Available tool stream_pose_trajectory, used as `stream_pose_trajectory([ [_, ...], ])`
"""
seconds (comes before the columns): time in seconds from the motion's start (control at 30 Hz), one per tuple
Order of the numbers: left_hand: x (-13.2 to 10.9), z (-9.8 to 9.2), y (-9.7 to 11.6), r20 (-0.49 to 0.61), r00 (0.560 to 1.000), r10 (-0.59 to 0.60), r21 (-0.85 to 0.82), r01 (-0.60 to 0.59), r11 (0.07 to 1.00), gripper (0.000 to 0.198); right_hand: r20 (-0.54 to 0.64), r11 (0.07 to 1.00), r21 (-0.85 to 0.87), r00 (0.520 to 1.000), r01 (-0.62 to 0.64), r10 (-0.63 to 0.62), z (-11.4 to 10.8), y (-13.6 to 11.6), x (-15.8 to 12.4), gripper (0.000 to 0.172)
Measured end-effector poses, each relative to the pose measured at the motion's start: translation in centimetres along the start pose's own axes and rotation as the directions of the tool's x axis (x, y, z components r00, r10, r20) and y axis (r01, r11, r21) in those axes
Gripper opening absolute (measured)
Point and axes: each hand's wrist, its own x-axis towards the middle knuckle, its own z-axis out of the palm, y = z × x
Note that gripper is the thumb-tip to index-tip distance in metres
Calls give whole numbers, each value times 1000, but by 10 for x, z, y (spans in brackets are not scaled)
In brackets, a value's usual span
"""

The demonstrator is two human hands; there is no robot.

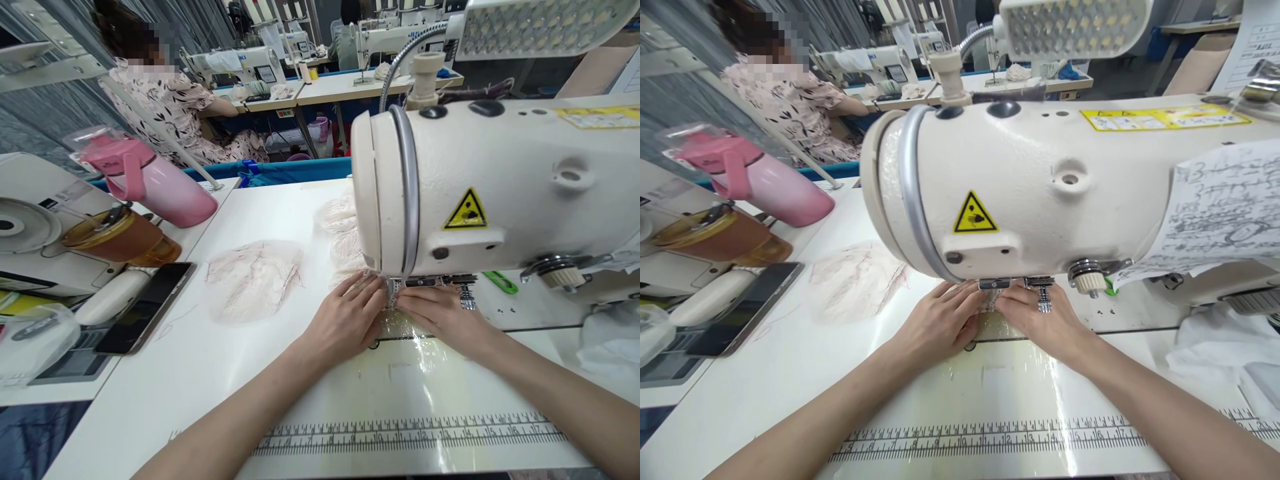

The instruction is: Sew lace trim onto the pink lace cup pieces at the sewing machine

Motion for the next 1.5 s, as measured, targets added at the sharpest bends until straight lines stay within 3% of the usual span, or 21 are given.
stream_pose_trajectory([
  [0.2, 0, 0, 1, 0, 1000, 10, 10, -10, 1000, 39, -4, 981, 138, 991, -133, 135, 0, -1, 2, 24],
  [0.33, 0, 1, 1, -7, 999, 32, 38, -32, 999, 38, -18, 931, 234, 957, -279, 291, -2, -9, 8, 29],
  [0.7, 1, 1, 1, -20, 999, 38, 84, -36, 996, 37, 20, 862, 214, 885, -459, 466, -6, -1, 0, 22],
  [1.03, 2, 3, 0, -12, 1000, 12, 86, -11, 996, 36, 84, 924, 50, 923, -380, 375, 10, 9, -25, 34],
  [1.17, 4, 2, 1, -8, 1000, 8, 91, -7, 996, 36, 44, 935, -47, 935, -351, 353, 8, 7, -19, 33],
  [1.3, 2, 2, 4, -87, 990, 111, 156, -96, 983, 32, -47, 915, -154, 927, -374, 371, -1, 4, -9, 26],
  [1.4, 1, 3, 6, -99, 983, 154, 192, -133, 972, 32, -4, 949, -184, 966, -255, 259, -9, 0, -2, 22],
  [1.5, 1, 4, 6, -72, 995, 74, 155, -63, 986, 32, 19, 967, -193, 985, -167, 173, -11, -4, 1, 23],
])
